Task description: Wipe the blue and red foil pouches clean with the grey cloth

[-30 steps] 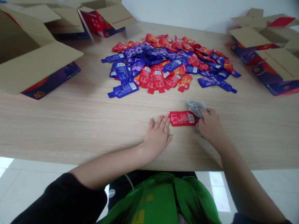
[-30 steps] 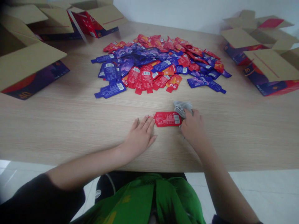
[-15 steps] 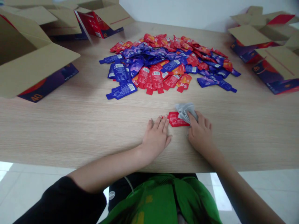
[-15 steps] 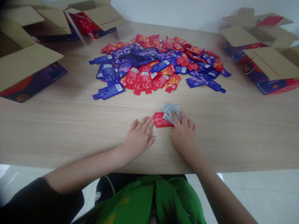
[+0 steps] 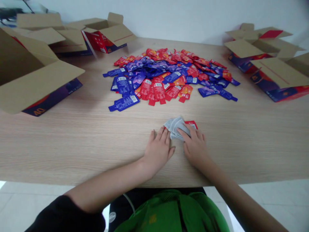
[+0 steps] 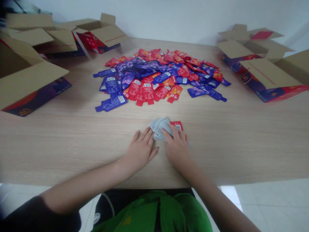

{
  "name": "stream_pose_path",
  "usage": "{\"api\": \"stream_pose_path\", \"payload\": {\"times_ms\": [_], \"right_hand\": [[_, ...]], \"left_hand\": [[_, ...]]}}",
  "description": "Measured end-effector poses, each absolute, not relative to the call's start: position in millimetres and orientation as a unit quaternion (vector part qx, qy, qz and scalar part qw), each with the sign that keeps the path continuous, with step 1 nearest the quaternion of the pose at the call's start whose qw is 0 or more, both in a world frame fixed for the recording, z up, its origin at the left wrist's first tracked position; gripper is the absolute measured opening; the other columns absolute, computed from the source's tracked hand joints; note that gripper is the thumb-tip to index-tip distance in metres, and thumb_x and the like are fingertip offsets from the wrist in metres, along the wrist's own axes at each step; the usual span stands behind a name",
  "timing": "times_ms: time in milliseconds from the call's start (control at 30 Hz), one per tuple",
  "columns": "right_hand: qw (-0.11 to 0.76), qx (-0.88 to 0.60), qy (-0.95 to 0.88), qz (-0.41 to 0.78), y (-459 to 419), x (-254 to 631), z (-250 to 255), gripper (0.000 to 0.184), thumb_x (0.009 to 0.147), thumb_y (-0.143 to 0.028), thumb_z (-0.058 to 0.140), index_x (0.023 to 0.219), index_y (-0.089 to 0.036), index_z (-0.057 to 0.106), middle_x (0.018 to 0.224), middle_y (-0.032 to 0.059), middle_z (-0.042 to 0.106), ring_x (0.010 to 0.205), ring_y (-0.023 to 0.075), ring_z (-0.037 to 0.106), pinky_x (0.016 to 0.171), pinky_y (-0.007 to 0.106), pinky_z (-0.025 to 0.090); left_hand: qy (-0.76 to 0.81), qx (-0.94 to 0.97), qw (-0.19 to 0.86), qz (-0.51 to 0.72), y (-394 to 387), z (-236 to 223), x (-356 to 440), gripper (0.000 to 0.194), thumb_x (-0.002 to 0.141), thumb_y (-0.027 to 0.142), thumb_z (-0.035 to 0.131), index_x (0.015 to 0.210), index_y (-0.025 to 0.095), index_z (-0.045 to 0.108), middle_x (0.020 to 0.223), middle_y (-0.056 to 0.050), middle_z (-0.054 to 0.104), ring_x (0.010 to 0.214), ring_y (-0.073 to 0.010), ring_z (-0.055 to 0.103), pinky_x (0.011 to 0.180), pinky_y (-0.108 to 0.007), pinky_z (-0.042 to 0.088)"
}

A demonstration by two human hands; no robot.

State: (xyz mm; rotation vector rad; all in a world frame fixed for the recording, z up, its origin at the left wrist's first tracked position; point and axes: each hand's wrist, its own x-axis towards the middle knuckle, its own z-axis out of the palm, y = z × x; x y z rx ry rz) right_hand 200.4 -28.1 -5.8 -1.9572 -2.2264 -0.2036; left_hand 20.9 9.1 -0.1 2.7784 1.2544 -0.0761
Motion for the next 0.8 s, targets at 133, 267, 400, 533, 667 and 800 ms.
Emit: {"api": "stream_pose_path", "payload": {"times_ms": [133,267,400,533,667,800], "right_hand": [[0.114,-0.713,-0.69,-0.044,-27,236,-14,0.052,0.092,-0.013,0.044,0.14,-0.017,0.062,0.143,0.0194,0.054,0.114,0.0348,0.057,0.095,0.054,0.05],[0.209,-0.722,-0.659,0.009,-41,271,-19,0.047,0.092,-0.013,0.041,0.133,-0.012,0.063,0.132,0.0188,0.058,0.116,0.0311,0.058,0.1,0.051,0.05],[0.182,-0.698,-0.693,0.001,-50,270,-26,0.046,0.092,-0.012,0.043,0.133,-0.016,0.064,0.135,0.0161,0.058,0.117,0.0306,0.057,0.1,0.051,0.05],[0.079,-0.711,-0.697,-0.055,-14,251,-24,0.05,0.092,-0.013,0.044,0.138,-0.019,0.064,0.141,0.0189,0.056,0.11,0.0334,0.059,0.092,0.051,0.051],[0.037,-0.707,-0.703,-0.065,68,240,-13,0.053,0.095,-0.018,0.044,0.145,-0.023,0.06,0.146,0.019,0.053,0.116,0.0347,0.057,0.093,0.05,0.049],[0.068,-0.721,-0.688,-0.048,156,233,-5,0.053,0.094,-0.02,0.044,0.145,-0.024,0.06,0.15,0.019,0.05,0.125,0.0353,0.052,0.098,0.049,0.045]], "left_hand": [[0.413,0.909,0.049,-0.022,13,-1,20,0.064,0.105,0.044,0.044,0.158,0.009,0.038,0.166,-0.015,0.033,0.152,-0.0321,0.036,0.118,-0.057,0.039],[0.408,0.912,0.037,-0.001,10,1,18,0.063,0.104,0.041,0.047,0.157,0.008,0.041,0.164,-0.018,0.037,0.151,-0.0345,0.038,0.117,-0.056,0.04],[0.351,0.935,0.02,0.051,5,-4,17,0.06,0.104,0.041,0.046,0.158,0.015,0.042,0.166,-0.013,0.035,0.153,-0.0351,0.034,0.12,-0.056,0.035],[0.331,0.941,0.041,0.059,31,-19,23,0.065,0.106,0.05,0.036,0.158,0.011,0.041,0.165,-0.012,0.037,0.153,-0.0323,0.034,0.123,-0.056,0.03],[0.403,0.912,0.031,0.069,104,-24,37,0.065,0.105,0.045,0.037,0.158,0.007,0.039,0.167,-0.014,0.033,0.155,-0.0334,0.028,0.125,-0.058,0.024],[0.462,0.884,0.012,0.074,185,-18,53,0.068,0.103,0.047,0.038,0.159,0.009,0.037,0.168,-0.012,0.031,0.157,-0.0329,0.023,0.127,-0.056,0.017]]}}
